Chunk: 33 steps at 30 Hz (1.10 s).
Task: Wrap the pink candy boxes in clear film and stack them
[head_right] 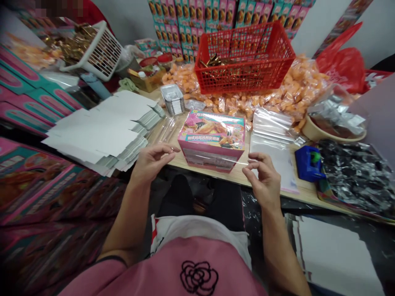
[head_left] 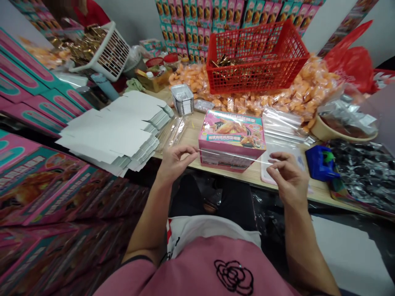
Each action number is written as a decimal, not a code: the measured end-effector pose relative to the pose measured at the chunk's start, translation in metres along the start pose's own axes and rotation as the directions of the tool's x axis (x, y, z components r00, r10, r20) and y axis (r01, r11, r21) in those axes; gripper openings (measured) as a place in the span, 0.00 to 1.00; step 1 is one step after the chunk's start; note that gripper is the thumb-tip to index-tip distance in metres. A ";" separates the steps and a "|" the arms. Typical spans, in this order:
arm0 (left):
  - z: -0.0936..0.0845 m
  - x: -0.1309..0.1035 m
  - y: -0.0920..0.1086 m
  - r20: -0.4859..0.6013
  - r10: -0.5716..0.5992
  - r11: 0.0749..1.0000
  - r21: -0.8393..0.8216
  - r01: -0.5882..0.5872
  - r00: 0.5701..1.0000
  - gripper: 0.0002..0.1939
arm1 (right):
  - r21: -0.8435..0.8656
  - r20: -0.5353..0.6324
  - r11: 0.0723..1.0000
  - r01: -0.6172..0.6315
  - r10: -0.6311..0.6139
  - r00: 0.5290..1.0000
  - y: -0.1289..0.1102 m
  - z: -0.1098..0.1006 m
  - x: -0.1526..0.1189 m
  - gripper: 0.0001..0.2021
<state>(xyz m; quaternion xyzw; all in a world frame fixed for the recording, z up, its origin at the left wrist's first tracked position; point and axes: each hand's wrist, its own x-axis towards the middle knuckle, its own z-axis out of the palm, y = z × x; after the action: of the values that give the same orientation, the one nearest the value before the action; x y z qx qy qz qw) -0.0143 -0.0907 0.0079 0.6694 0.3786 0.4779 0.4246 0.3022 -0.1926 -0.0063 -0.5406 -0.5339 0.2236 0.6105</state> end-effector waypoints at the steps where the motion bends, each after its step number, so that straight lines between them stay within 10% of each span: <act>1: -0.002 0.004 0.002 -0.009 0.074 0.996 0.055 -0.073 0.997 0.06 | -0.028 -0.030 0.999 0.042 -0.043 0.999 -0.001 0.000 0.002 0.06; 10: -0.003 0.039 -0.002 0.026 0.238 0.934 0.268 -0.236 0.971 0.09 | 0.019 -0.044 0.999 0.035 -0.034 0.998 0.015 0.012 0.025 0.07; 20: -0.005 0.036 -0.005 0.063 0.304 0.902 0.303 -0.309 0.950 0.08 | -0.118 -0.079 0.983 0.143 -0.153 0.985 0.007 0.018 0.026 0.08; 33: -0.008 0.037 -0.010 0.098 0.256 0.923 0.271 -0.273 0.962 0.05 | 0.029 -0.108 1.000 0.010 -0.007 0.994 0.005 0.019 0.023 0.08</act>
<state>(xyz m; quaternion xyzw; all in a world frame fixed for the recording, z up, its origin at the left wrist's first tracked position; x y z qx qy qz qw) -0.0140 -0.0519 0.0123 0.7822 0.3359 0.4514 0.2675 0.2944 -0.1630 -0.0045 -0.5406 -0.4991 0.1995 0.6472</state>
